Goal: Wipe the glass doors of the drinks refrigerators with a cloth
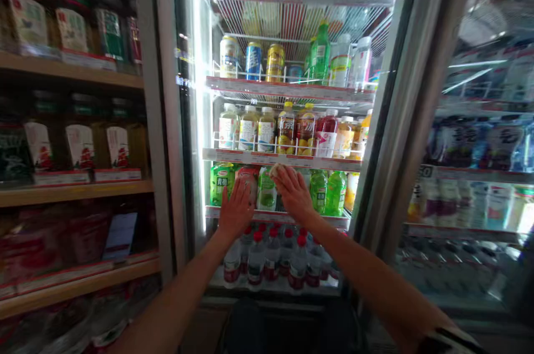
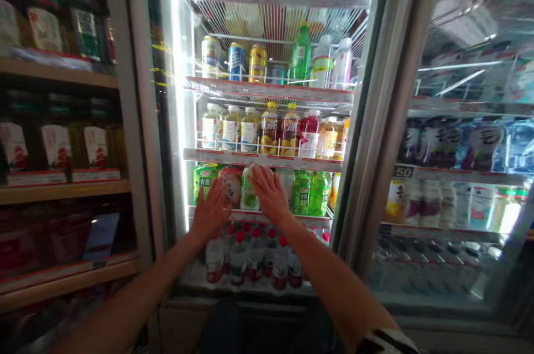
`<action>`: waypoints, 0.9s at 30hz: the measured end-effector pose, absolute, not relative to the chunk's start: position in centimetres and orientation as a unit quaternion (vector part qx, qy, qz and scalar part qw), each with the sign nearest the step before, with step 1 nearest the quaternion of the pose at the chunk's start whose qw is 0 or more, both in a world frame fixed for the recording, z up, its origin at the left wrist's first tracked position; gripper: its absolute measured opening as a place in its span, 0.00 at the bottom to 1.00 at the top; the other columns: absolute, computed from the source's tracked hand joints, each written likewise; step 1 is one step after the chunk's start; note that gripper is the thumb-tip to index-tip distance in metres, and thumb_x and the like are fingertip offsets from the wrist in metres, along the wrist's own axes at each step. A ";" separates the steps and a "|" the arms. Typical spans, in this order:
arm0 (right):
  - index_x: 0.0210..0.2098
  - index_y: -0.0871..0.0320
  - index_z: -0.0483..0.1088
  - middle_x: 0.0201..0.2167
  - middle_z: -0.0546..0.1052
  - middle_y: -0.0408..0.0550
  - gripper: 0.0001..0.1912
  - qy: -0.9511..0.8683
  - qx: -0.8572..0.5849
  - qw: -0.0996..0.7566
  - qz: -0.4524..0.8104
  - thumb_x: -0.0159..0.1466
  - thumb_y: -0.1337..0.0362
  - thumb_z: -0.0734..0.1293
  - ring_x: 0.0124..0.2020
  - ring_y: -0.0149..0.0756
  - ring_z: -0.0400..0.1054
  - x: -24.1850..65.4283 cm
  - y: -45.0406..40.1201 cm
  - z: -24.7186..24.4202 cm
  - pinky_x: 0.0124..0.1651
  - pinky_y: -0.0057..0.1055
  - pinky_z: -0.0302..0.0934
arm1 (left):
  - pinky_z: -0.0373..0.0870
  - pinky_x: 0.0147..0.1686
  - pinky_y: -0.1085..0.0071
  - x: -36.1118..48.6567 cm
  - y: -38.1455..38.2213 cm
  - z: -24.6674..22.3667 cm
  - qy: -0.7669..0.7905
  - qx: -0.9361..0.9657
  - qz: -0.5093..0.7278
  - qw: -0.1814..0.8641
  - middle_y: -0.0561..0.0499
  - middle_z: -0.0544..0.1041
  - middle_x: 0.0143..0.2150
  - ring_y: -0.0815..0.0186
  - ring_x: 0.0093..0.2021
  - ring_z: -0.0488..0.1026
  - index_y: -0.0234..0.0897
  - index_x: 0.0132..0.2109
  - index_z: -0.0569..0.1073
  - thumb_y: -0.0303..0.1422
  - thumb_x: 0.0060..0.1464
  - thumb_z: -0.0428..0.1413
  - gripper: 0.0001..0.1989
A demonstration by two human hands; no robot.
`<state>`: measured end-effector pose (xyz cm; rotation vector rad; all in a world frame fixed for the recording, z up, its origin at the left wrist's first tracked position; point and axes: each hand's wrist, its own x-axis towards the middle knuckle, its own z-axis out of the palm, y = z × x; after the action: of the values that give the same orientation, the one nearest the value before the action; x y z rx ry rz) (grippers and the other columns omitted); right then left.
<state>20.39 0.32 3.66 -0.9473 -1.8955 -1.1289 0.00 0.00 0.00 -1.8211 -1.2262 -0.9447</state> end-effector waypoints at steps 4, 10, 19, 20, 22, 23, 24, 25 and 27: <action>0.64 0.57 0.50 0.66 0.53 0.50 0.32 -0.763 -0.366 0.324 -0.424 0.61 0.71 0.57 0.68 0.42 0.37 19.7 -0.4 1.3 0.66 0.46 0.40 | 0.42 0.63 0.51 -0.3 -0.5 0.1 -0.479 -0.715 -0.352 0.368 0.39 0.54 0.65 0.56 0.66 0.49 0.28 0.61 0.58 0.35 0.58 0.45 0.26; 0.63 0.54 0.52 0.65 0.55 0.46 0.31 -0.791 -0.321 0.283 -0.438 0.61 0.71 0.57 0.67 0.40 0.42 19.3 -0.2 1.6 0.66 0.44 0.40 | 0.46 0.62 0.49 -1.2 -0.2 0.7 -0.487 -0.710 -0.351 0.366 0.37 0.54 0.65 0.55 0.66 0.49 0.28 0.61 0.58 0.35 0.58 0.46 0.26; 0.62 0.56 0.54 0.65 0.55 0.45 0.30 -0.798 -0.299 0.269 -0.449 0.60 0.73 0.57 0.67 0.41 0.41 18.3 -0.1 0.8 0.65 0.43 0.42 | 0.45 0.62 0.49 -1.9 -0.7 2.2 -0.506 -0.718 -0.327 0.349 0.39 0.51 0.66 0.54 0.67 0.45 0.27 0.63 0.55 0.37 0.59 0.45 0.28; 0.63 0.56 0.53 0.65 0.55 0.45 0.31 -0.805 -0.290 0.259 -0.447 0.60 0.73 0.57 0.67 0.41 0.41 18.3 -0.1 0.8 0.65 0.43 0.42 | 0.45 0.62 0.49 -2.1 -0.7 2.3 -0.507 -0.718 -0.325 0.349 0.39 0.50 0.67 0.54 0.67 0.45 0.27 0.63 0.55 0.37 0.59 0.45 0.28; 0.63 0.55 0.53 0.65 0.55 0.46 0.30 -0.795 -0.306 0.282 -0.442 0.61 0.72 0.57 0.67 0.40 0.41 18.0 0.1 2.2 0.65 0.44 0.42 | 0.45 0.63 0.49 -2.4 -0.6 2.5 -0.511 -0.717 -0.323 0.346 0.39 0.50 0.67 0.54 0.67 0.45 0.26 0.63 0.54 0.37 0.59 0.45 0.29; 0.63 0.55 0.53 0.65 0.55 0.48 0.30 -0.779 -0.326 0.307 -0.439 0.61 0.72 0.58 0.67 0.41 0.40 17.7 0.4 3.2 0.65 0.45 0.42 | 0.45 0.63 0.49 -2.6 -0.6 2.6 -0.513 -0.717 -0.322 0.344 0.38 0.50 0.67 0.54 0.67 0.44 0.26 0.64 0.53 0.36 0.58 0.45 0.29; 0.63 0.55 0.53 0.65 0.55 0.49 0.30 -0.760 -0.347 0.334 -0.435 0.61 0.71 0.58 0.68 0.42 0.40 17.5 0.7 4.3 0.65 0.47 0.41 | 0.44 0.63 0.49 -2.7 -0.5 2.6 -0.515 -0.717 -0.321 0.343 0.38 0.49 0.67 0.54 0.67 0.44 0.27 0.64 0.53 0.36 0.58 0.45 0.29; 0.63 0.56 0.53 0.65 0.54 0.50 0.29 -0.744 -0.364 0.355 -0.432 0.62 0.71 0.57 0.68 0.43 0.39 17.2 0.9 5.1 0.65 0.47 0.41 | 0.44 0.63 0.49 -2.7 -0.5 2.7 -0.516 -0.718 -0.319 0.341 0.38 0.49 0.67 0.54 0.67 0.44 0.27 0.64 0.53 0.36 0.58 0.46 0.29; 0.63 0.56 0.53 0.65 0.54 0.51 0.29 -0.738 -0.369 0.364 -0.432 0.62 0.71 0.57 0.68 0.44 0.37 16.8 1.1 5.6 0.65 0.48 0.41 | 0.44 0.63 0.50 -2.8 -0.6 2.6 -0.518 -0.718 -0.316 0.340 0.38 0.49 0.67 0.55 0.67 0.43 0.27 0.64 0.53 0.36 0.58 0.46 0.29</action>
<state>16.84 1.07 5.58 -0.9502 -1.8986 -1.1116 -2.81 -0.59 2.65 -1.8693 -1.3487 -0.8225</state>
